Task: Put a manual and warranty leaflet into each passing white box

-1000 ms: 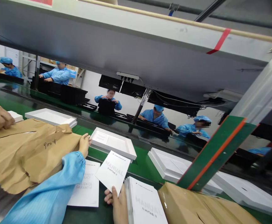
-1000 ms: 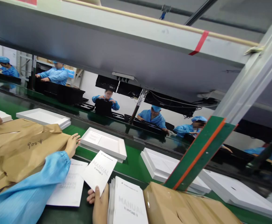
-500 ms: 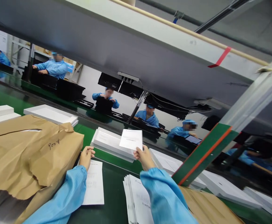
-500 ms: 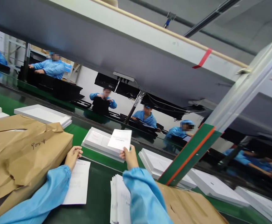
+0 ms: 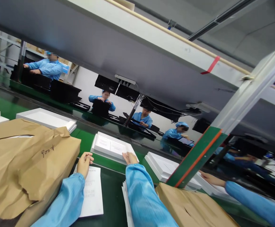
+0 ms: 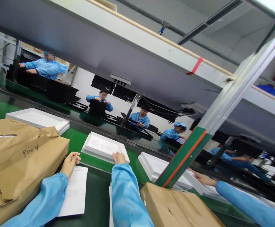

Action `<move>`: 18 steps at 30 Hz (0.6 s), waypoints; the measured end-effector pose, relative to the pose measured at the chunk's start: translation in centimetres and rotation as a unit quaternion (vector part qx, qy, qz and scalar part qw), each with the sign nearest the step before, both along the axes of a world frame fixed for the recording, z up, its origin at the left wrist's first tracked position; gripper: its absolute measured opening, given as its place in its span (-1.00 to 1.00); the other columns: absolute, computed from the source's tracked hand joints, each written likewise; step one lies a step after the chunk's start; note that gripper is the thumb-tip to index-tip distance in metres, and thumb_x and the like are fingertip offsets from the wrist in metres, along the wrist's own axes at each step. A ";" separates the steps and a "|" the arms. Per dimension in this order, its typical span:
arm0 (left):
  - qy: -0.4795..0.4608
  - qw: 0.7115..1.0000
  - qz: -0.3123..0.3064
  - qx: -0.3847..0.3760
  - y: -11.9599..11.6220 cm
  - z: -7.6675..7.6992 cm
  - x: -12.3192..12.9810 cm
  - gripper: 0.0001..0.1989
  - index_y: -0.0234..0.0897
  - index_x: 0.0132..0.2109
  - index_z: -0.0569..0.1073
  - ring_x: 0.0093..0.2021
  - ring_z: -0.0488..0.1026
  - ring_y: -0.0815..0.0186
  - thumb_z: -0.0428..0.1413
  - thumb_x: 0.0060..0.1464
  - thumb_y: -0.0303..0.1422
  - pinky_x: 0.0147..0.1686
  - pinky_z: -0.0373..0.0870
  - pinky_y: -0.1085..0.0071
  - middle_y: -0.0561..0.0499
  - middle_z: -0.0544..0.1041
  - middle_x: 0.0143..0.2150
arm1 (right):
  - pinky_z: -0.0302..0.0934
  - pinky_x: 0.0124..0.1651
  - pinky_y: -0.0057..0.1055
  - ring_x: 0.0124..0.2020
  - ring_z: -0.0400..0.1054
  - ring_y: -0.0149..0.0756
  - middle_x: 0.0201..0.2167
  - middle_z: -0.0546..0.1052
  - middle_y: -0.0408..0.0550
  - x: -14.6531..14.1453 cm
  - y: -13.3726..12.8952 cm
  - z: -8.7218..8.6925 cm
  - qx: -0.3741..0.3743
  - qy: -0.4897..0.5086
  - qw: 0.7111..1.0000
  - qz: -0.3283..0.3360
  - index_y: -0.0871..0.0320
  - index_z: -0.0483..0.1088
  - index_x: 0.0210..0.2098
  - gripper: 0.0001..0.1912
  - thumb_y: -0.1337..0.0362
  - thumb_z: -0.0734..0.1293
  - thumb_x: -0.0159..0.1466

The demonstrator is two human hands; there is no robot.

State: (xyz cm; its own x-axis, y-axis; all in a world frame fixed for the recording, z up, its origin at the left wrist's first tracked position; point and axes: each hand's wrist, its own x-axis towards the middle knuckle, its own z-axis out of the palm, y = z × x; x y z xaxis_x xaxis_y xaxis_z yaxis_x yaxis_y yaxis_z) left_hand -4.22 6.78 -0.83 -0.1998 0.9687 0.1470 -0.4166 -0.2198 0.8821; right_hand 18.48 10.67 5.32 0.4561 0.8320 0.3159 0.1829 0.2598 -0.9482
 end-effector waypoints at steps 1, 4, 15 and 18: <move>-0.005 1.000 -0.001 -0.001 -0.1 0.1 0.0 -0.87 -0.33 -0.42 0.31 -0.63 0.26 0.49 -0.01 -0.22 -0.38 -0.53 0.18 0.53 0.11 0.35 -0.61 | 0.23 -0.46 -0.44 -0.49 0.28 -0.47 -0.41 0.35 -0.12 0.0 -0.2 0.2 -0.024 -0.008 1.000 0.002 0.26 0.23 -0.26 -0.81 0.28 0.15 0.16; -0.025 1.000 0.000 -0.009 -0.2 0.5 -0.3 -0.85 -0.34 -0.42 0.30 -0.63 0.25 0.51 -0.01 -0.23 -0.37 -0.53 0.18 0.54 0.11 0.34 -0.61 | 0.21 -0.47 -0.44 -0.50 0.27 -0.45 -0.48 0.34 -0.14 -0.3 -1.7 1.4 -0.076 -0.037 0.996 0.012 0.27 0.24 -0.28 -0.82 0.32 0.19 0.11; -0.062 0.997 0.007 -0.051 -1.6 2.7 -1.7 -0.80 -0.33 -0.39 0.27 -0.64 0.23 0.59 -0.04 -0.26 -0.34 -0.57 0.14 0.62 0.13 0.34 -0.58 | 0.10 -0.37 -0.44 -0.46 0.22 -0.35 -0.49 0.34 -0.11 -9.3 -16.7 -4.6 -0.130 -0.278 0.943 0.130 0.17 0.27 -0.39 -0.77 0.23 0.26 -0.06; -0.051 0.998 0.000 -0.045 -2.3 3.1 -2.1 -0.80 -0.33 -0.38 0.27 -0.63 0.23 0.59 -0.05 -0.25 -0.34 -0.56 0.15 0.63 0.13 0.33 -0.57 | 0.00 -0.52 -0.49 -0.59 0.13 -0.40 -0.68 0.20 -0.22 -9.7 -17.6 -6.1 -0.170 -0.339 0.915 0.139 0.13 0.16 -0.61 -0.85 0.22 0.18 0.02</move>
